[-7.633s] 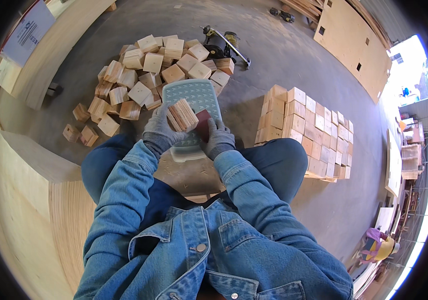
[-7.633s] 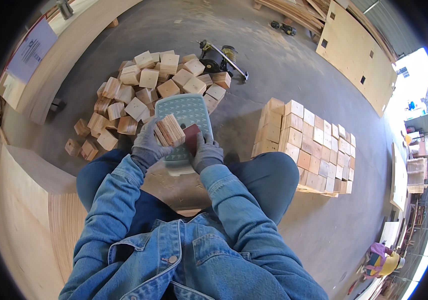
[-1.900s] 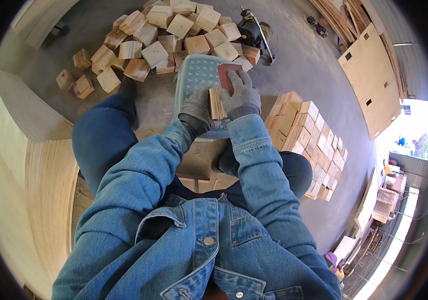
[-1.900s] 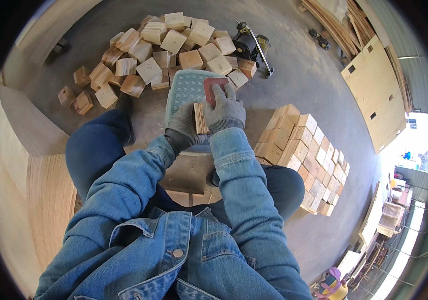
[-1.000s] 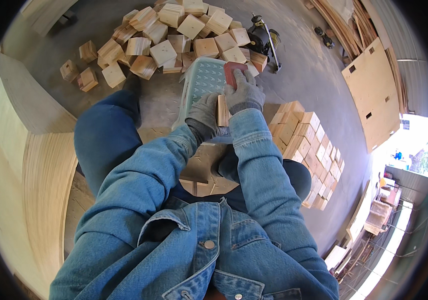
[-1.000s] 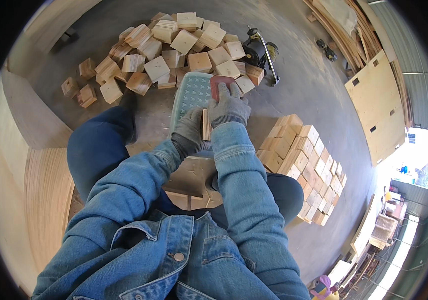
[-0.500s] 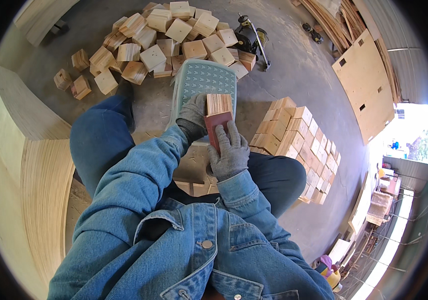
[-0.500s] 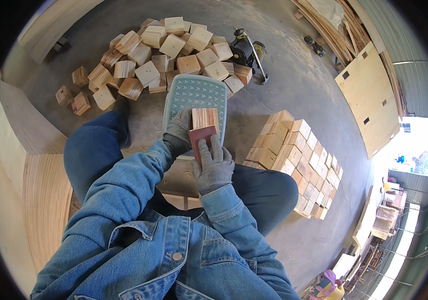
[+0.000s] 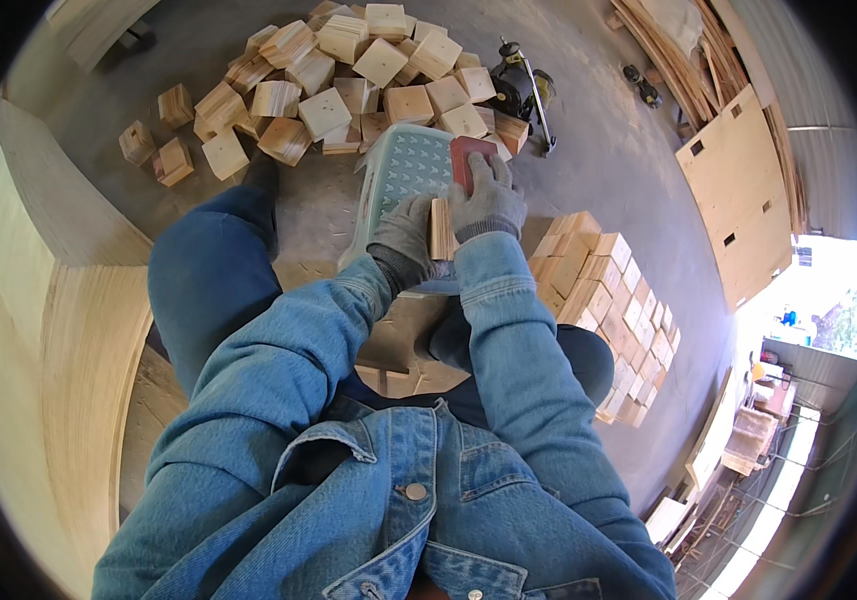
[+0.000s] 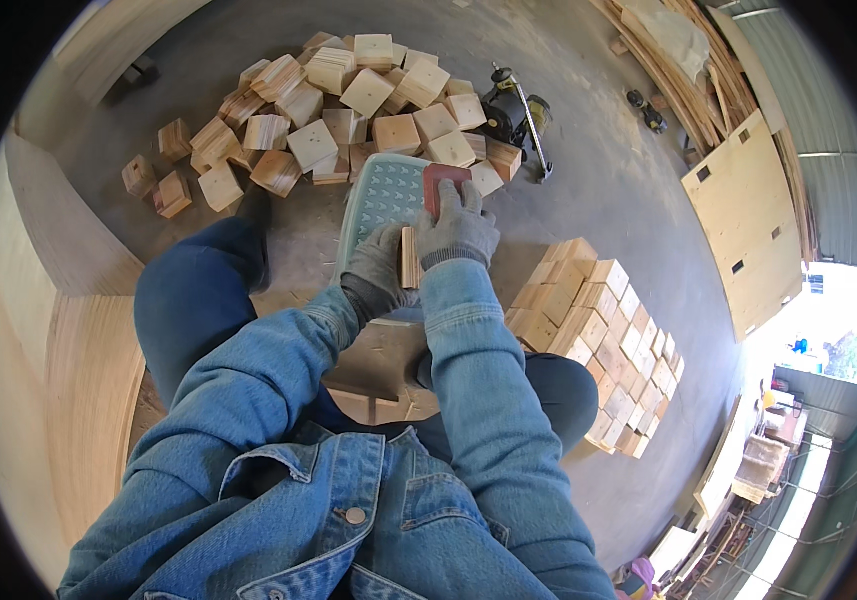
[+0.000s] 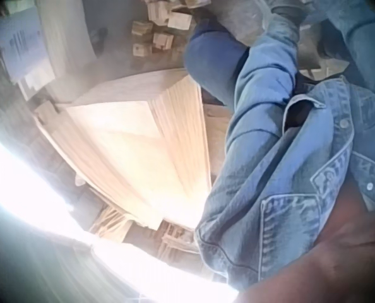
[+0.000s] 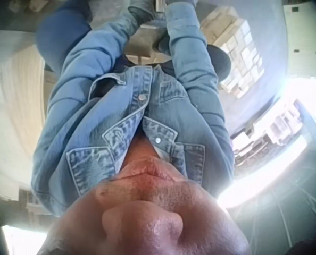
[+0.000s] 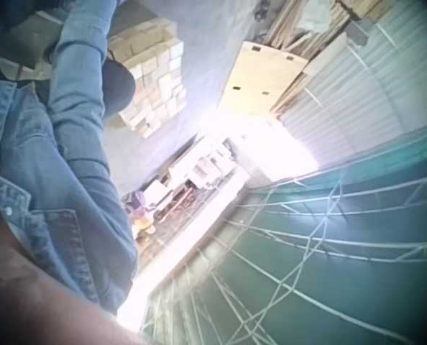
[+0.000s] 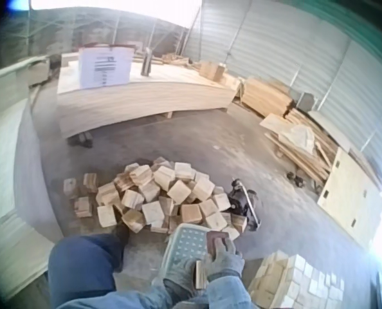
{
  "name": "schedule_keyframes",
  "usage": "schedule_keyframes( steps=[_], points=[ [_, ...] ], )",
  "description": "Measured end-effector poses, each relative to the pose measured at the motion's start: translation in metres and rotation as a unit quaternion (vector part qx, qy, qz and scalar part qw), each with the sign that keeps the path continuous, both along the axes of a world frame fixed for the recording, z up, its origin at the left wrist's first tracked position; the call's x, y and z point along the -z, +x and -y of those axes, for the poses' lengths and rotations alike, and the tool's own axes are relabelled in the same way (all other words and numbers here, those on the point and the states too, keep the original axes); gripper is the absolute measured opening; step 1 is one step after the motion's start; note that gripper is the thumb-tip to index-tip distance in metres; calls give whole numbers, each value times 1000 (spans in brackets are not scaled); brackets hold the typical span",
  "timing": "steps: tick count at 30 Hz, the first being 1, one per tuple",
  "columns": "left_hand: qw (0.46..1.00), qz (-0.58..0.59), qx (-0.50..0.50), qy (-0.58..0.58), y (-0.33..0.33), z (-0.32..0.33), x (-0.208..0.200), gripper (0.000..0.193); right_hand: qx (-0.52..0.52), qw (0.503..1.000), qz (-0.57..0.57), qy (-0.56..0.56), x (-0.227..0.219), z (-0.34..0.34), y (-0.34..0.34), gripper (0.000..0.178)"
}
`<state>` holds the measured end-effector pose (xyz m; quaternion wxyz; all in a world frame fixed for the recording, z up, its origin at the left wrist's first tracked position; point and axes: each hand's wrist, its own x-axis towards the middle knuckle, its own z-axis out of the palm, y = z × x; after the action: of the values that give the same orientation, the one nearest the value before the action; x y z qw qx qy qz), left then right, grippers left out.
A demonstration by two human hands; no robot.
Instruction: The person sits on a low stool and sands small wooden blocks one by one using a sanding block. They hold each block in the left hand and rub the sanding block over the surfaces with the right hand, then place the finished block into a stack on the floor.
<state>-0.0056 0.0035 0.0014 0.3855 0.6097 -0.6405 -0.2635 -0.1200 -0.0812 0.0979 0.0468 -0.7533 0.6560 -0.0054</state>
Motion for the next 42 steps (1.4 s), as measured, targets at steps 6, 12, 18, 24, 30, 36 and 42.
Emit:
schedule_keyframes(
  steps=[6,12,18,24,30,36,42],
  points=[
    [999,-3,13,-38,5,5,33,83,-55,996,63,-26,-4,-80,-16,65],
    [998,43,36,-41,3,5,31,82,-103,991,83,-28,-5,-163,-46,67],
    [998,-5,64,-6,2,6,26,83,-105,989,94,-50,-4,-141,-38,66],
    [999,-43,21,-13,-3,-2,17,89,-15,999,41,-14,-9,-45,0,65],
    [1000,1,9,24,-5,0,13,92,-3,1000,11,-5,-3,-17,3,62],
    [998,-48,24,-41,0,1,24,76,-46,996,71,-22,-9,-88,-16,68],
    [998,18,58,-20,-6,6,28,73,-61,995,82,-13,-4,-154,-41,68]
  ],
)
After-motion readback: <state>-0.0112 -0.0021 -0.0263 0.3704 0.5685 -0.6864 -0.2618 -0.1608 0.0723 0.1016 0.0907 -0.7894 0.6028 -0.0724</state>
